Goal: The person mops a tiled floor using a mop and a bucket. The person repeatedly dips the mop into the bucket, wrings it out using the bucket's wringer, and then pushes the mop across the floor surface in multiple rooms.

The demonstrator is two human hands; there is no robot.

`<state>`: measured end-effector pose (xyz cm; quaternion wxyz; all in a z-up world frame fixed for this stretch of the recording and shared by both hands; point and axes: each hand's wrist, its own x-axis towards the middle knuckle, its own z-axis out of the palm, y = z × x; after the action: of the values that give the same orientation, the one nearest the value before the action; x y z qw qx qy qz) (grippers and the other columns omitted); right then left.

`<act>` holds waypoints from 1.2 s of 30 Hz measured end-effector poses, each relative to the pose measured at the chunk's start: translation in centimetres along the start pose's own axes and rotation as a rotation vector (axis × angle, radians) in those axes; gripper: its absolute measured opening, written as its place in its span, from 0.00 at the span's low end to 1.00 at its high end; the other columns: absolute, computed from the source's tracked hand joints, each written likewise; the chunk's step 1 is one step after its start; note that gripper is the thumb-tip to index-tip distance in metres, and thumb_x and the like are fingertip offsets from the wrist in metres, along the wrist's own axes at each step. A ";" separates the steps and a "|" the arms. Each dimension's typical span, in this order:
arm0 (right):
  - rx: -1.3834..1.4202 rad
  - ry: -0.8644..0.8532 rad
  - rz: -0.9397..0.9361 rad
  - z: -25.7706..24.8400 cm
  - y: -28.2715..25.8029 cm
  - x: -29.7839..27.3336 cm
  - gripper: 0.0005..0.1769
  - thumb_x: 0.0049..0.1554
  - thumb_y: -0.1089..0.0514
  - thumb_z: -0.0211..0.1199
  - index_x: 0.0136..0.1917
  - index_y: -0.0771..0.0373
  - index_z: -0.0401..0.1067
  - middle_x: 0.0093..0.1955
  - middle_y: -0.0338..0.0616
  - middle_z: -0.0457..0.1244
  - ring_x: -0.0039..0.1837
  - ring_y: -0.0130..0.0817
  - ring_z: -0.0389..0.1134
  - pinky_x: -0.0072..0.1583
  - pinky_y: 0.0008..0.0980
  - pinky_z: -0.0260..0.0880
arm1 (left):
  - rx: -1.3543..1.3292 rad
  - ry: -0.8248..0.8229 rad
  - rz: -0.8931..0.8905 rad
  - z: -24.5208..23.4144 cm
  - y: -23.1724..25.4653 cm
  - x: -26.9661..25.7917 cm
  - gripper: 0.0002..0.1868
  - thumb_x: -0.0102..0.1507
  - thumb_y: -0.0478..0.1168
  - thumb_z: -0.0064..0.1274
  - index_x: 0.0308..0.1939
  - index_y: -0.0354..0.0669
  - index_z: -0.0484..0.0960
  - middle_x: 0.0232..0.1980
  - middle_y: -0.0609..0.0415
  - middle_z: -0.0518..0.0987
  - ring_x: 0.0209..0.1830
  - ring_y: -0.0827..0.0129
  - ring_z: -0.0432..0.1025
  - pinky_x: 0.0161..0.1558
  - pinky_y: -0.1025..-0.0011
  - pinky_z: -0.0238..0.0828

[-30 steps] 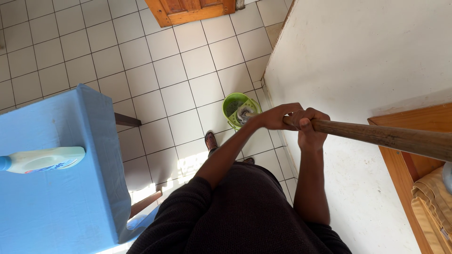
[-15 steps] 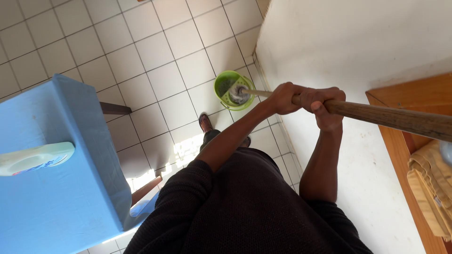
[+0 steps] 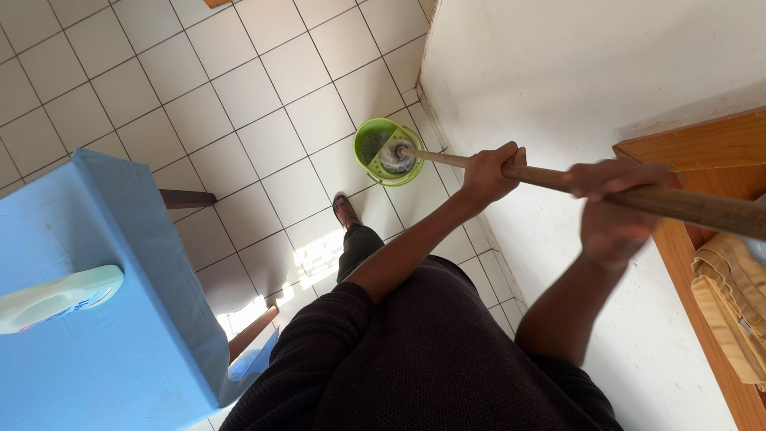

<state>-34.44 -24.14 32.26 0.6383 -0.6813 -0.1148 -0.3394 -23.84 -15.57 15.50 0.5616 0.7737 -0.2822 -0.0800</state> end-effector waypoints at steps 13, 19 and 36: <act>-0.095 0.414 -0.024 -0.2 0.5 -0.5 0.34 0.68 0.25 0.42 0.42 0.57 0.50 0.23 0.36 0.43 0.25 0.26 0.41 0.29 0.30 0.44 | -0.013 -0.425 0.052 -2.5 0.0 0.7 0.14 0.60 0.50 0.59 0.30 0.48 0.75 0.21 0.61 0.76 0.21 0.74 0.71 0.26 0.66 0.66; -0.020 0.292 0.062 0.4 0.8 2.3 0.31 0.69 0.33 0.58 0.39 0.52 0.47 0.21 0.34 0.42 0.22 0.22 0.40 0.27 0.27 0.41 | -0.305 -0.846 0.217 -4.0 2.1 5.6 0.20 0.63 0.57 0.60 0.30 0.47 0.76 0.21 0.62 0.70 0.22 0.74 0.64 0.27 0.68 0.60; 0.141 0.174 0.122 3.8 4.0 6.8 0.32 0.69 0.45 0.64 0.33 0.50 0.47 0.20 0.32 0.44 0.23 0.20 0.42 0.27 0.27 0.45 | -0.116 -0.505 0.013 -5.5 -0.9 6.1 0.09 0.59 0.43 0.61 0.28 0.44 0.84 0.21 0.56 0.78 0.19 0.71 0.69 0.27 0.65 0.67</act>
<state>-25.84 -23.00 33.41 0.7118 -0.6083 -0.0410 -0.3487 -16.08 -14.05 17.85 0.5172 0.6937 -0.4136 -0.2831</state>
